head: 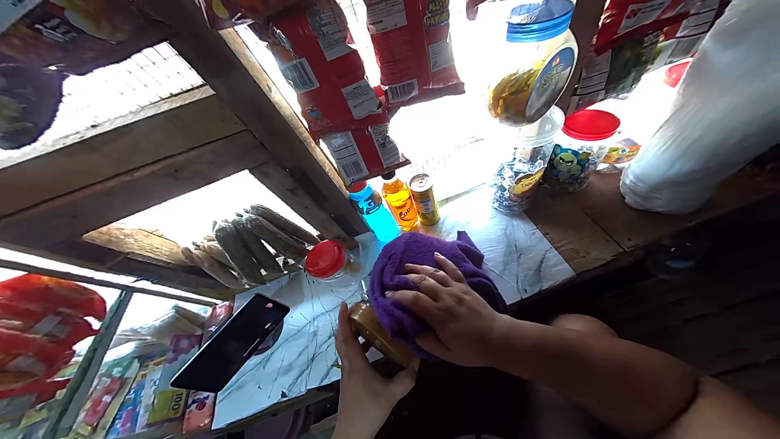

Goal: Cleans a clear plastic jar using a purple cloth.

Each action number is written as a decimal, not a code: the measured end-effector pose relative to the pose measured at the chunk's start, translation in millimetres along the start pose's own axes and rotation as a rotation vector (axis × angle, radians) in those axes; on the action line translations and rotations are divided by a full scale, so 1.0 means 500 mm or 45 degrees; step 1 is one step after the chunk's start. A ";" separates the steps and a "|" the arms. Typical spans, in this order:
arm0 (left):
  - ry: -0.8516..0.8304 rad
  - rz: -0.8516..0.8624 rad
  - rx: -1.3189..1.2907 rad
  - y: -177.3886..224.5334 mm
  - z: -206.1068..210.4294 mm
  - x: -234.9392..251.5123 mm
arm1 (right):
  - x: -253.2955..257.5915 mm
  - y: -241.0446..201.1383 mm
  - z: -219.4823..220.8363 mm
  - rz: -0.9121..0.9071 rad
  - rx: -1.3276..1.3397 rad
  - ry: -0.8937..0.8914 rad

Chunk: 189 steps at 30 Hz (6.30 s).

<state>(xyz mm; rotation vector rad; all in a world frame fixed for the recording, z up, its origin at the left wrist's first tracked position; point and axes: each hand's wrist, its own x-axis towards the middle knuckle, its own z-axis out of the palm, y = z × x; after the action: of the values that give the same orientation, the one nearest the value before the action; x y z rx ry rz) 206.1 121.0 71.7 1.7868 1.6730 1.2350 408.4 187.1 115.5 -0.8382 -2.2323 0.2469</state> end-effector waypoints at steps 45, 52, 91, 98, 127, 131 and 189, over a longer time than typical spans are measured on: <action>-0.109 0.264 0.122 0.001 0.003 -0.019 | 0.054 0.085 -0.048 0.407 -0.046 0.059; -0.273 -0.141 -0.407 0.011 0.003 -0.021 | 0.038 0.074 -0.035 0.347 -0.103 0.130; 0.027 0.072 -0.078 0.004 0.006 -0.030 | 0.016 0.001 0.010 -0.160 0.084 0.182; 0.047 0.335 0.198 0.007 0.002 -0.032 | 0.020 -0.017 -0.010 -0.036 -0.009 0.216; -0.086 -0.275 -0.314 0.009 -0.004 -0.016 | 0.047 0.080 -0.064 0.647 0.197 -0.197; 0.001 -0.240 -0.326 0.009 0.002 -0.014 | 0.032 0.082 -0.041 0.442 0.069 -0.027; -0.068 0.100 -0.562 0.007 -0.011 -0.016 | 0.055 0.103 -0.057 0.697 0.410 -0.071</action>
<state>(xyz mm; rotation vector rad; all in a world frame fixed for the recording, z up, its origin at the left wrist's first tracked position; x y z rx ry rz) 204.5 111.1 74.5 1.6043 1.1923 1.4420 439.3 241.9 130.7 -1.2514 -1.8963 0.8693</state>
